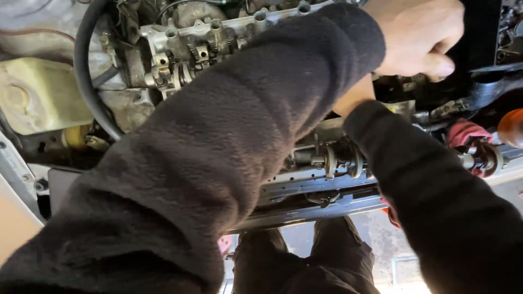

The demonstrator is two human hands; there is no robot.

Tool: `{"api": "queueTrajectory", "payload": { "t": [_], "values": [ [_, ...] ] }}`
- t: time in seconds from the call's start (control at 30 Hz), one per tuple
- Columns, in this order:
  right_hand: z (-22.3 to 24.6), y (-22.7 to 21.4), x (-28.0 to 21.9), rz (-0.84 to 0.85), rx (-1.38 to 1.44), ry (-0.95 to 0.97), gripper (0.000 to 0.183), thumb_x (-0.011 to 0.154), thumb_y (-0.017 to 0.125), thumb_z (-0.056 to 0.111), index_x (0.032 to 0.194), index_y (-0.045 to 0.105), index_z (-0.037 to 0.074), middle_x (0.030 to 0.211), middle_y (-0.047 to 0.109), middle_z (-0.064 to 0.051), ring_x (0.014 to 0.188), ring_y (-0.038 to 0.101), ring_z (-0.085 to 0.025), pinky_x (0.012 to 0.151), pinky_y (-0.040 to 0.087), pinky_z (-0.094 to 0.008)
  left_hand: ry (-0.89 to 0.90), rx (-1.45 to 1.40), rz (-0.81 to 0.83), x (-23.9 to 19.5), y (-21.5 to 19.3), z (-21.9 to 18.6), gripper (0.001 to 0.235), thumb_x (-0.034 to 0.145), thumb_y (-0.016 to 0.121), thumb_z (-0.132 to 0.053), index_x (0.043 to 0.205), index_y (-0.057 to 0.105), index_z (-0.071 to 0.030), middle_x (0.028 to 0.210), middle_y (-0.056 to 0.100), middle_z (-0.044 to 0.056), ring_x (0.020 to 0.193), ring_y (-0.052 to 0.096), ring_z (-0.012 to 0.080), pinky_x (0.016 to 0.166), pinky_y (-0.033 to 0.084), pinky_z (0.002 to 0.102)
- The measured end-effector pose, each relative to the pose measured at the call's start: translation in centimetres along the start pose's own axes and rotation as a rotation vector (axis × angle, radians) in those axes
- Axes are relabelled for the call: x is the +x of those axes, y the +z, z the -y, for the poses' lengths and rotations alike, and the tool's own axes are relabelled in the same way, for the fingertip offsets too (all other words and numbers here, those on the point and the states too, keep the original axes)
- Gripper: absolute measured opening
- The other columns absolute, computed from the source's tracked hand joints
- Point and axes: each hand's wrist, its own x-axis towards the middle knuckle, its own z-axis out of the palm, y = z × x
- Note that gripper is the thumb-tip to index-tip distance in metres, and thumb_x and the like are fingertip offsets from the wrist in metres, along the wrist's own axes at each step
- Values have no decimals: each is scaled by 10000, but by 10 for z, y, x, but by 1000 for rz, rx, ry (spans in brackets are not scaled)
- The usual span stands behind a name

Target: The person installs a camshaft into the cylinder head of a car engine. They align the camshaft with the bearing caps, place it into the engine block, and then use a socket wrench to tighten the bolts securing the camshaft in place.

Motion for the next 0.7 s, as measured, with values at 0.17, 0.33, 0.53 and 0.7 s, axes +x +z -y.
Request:
{"api": "queueTrajectory", "payload": {
  "t": [0.17, 0.33, 0.53, 0.7],
  "values": [
    [-34, 49, -3, -79, 1, -33, 508, 1084, 512, 349, 1499, 522, 57, 1572, 482, -181, 1470, 371, -371, 1208, 270, -482, -69, 53, -26, 0, 10, 2, 431, 907, 823, -444, 720, 589, -134, 808, 597, 4, 657, 584, 159, 596, 487, 357],
    [-20, 33, -1, -119, 17, -29, 491, 1057, 569, 368, 1453, 570, 77, 1541, 510, -195, 1465, 384, -385, 1214, 275, -496, -166, 71, 48, 3, 2, -5, 422, 893, 812, -469, 726, 592, -151, 821, 609, -7, 673, 589, 158, 607, 490, 367],
    [25, -2, 2, -153, 72, -41, 496, 1039, 593, 387, 1432, 579, 86, 1511, 544, -181, 1447, 431, -375, 1214, 327, -481, 99, 10, -25, 4, -2, 5, 395, 891, 818, -348, 629, 627, -123, 790, 640, 16, 662, 646, 156, 556, 506, 362],
    [3, 28, 8, -136, 20, -30, 522, 1060, 546, 403, 1474, 540, 84, 1555, 502, -178, 1472, 385, -384, 1226, 278, -498, -237, -35, 295, 9, -23, -20, 295, 942, 732, -399, 758, 758, -170, 784, 696, -28, 678, 672, 139, 639, 527, 362]
  ]
}}
